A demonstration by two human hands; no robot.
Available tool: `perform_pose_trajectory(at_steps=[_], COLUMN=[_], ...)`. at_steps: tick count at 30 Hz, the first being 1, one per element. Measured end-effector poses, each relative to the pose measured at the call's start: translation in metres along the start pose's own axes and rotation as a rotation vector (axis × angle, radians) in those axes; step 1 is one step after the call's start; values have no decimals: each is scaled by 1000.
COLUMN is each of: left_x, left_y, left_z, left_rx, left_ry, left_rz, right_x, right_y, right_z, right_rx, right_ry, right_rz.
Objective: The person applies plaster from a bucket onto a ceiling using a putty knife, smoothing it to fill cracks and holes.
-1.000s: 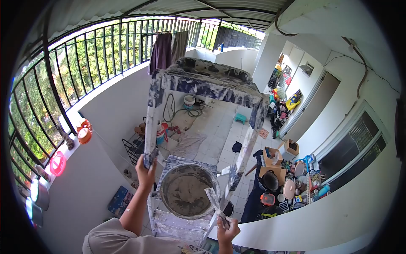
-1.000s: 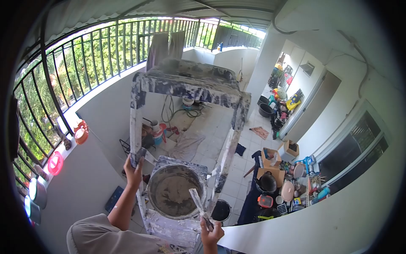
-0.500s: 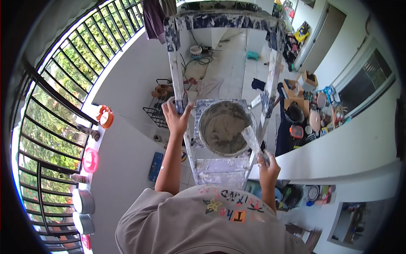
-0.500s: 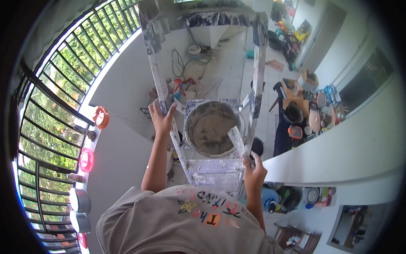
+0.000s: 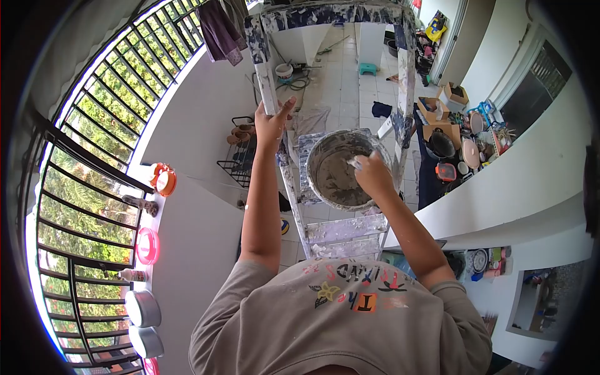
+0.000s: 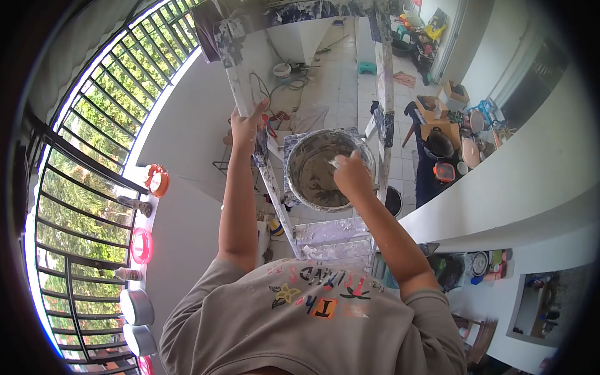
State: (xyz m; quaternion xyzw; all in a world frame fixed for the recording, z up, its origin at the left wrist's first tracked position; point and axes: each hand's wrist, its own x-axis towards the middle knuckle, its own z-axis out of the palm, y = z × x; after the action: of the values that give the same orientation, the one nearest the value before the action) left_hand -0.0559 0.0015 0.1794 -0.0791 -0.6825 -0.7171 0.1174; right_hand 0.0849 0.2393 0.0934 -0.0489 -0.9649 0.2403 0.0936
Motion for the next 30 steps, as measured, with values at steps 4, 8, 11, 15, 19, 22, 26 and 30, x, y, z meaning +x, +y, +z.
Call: perform_pose_trajectory(at_steps=[4,8,11,15,19,22,26,30], left_x=[2,0,3,-4,-4,-1,-5,-4], left_y=[-2,-7,-2,1,4,2,6,6], left_z=[-2,-2,0,-1,1,1,2,2], left_rx=[8,-28,-23,-38,-70,-96,-77,-106], left_ry=[-12,-11,-1,-7,-17,-19,-21,-30], left_rz=[1,15,10,4,15,-17,19,19], right_x=[17,21,22,15,8,9,3,-3], right_y=[-27,-14,-14,-2,-12,-16,-16,-10], right_z=[9,33,32,25,-1,10,23,13], right_rx=[-110,-133,-122,-100,-4,-108,-242,-232], right_ry=[-39,-110,-162,-149,-57,14,-156,-205], right_rz=[36,-39,8,-18,-7,-51,-111,-127])
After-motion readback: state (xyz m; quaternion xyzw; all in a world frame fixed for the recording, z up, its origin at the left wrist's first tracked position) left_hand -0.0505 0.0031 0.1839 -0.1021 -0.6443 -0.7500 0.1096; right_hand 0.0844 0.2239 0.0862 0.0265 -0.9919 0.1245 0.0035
